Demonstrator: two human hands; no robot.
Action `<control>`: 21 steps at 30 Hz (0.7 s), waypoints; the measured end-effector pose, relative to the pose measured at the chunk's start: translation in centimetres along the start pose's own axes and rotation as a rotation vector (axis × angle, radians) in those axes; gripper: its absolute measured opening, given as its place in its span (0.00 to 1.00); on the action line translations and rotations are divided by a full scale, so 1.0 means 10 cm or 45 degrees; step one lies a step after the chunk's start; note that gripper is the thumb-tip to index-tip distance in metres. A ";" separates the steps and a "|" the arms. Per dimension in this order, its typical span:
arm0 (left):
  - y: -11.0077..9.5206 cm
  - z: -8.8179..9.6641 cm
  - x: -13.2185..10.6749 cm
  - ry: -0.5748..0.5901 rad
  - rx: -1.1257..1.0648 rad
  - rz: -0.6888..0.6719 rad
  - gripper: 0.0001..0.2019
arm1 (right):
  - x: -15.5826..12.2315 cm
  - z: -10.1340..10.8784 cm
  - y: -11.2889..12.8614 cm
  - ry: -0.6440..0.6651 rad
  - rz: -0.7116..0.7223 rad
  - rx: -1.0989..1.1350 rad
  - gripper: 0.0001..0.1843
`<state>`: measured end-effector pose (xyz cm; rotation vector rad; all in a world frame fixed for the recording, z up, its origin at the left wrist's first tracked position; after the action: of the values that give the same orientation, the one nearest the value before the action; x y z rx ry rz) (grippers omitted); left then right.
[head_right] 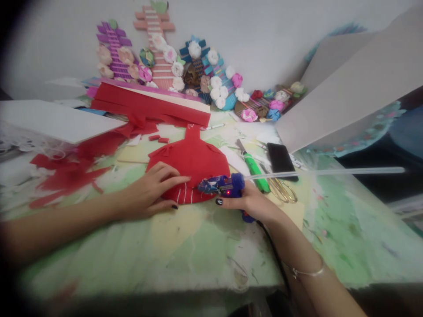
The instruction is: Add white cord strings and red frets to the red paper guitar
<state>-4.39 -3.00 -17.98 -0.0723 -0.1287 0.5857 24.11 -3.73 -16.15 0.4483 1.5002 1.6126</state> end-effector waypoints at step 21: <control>0.00 0.01 0.00 0.009 0.000 -0.049 0.21 | -0.01 -0.01 0.04 0.004 0.031 -0.082 0.27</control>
<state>-4.41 -3.02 -17.87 -0.0719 -0.1228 0.5471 23.93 -3.79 -15.75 0.4295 1.4457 1.6760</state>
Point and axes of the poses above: each hand's wrist, its own x-axis towards the middle knuckle, its own z-axis out of the back of the hand, y = z × x, the point moved 1 cm from there along x, towards the middle knuckle, and after that the axes turned 15 degrees about y, right-handed, at the moved point
